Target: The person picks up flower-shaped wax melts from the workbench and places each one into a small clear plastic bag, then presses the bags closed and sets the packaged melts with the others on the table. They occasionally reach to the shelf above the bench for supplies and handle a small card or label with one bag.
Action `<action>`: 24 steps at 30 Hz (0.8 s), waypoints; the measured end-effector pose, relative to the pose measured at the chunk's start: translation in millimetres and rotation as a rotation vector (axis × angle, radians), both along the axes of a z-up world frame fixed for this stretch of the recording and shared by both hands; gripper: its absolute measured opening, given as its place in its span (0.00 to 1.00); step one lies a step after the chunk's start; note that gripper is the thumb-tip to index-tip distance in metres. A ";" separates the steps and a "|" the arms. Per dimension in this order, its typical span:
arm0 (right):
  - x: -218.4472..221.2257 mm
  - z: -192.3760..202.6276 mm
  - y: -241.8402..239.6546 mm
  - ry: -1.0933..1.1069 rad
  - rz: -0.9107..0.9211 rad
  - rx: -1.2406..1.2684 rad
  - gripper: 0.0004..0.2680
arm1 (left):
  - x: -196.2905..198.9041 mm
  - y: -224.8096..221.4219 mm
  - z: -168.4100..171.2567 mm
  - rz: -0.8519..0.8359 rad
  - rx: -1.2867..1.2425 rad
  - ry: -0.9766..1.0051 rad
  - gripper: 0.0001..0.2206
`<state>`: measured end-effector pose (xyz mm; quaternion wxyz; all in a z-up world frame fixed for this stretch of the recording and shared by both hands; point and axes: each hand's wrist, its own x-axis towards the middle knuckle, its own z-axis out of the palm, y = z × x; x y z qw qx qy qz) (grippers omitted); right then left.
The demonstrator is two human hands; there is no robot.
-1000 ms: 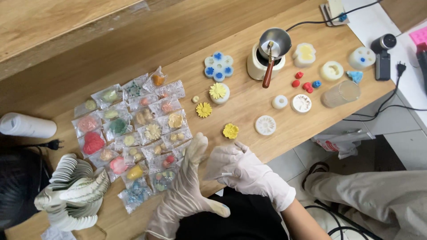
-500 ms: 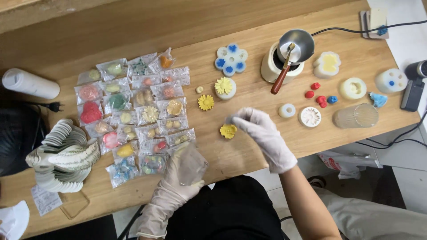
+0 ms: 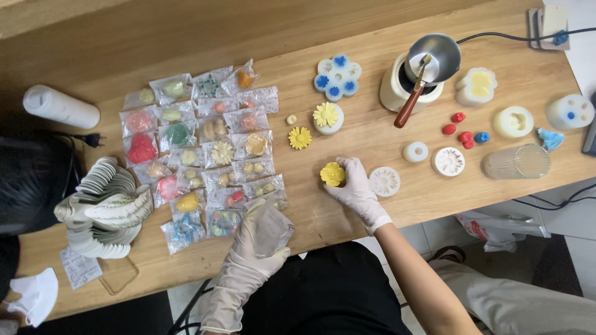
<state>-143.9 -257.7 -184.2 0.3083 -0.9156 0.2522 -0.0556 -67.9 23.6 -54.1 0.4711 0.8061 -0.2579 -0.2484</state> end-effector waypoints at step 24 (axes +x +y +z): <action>9.5 192.7 62.3 -1.146 -0.237 1.299 0.27 | 71.1 -7.9 -3.6 -0.345 0.179 -0.066 0.52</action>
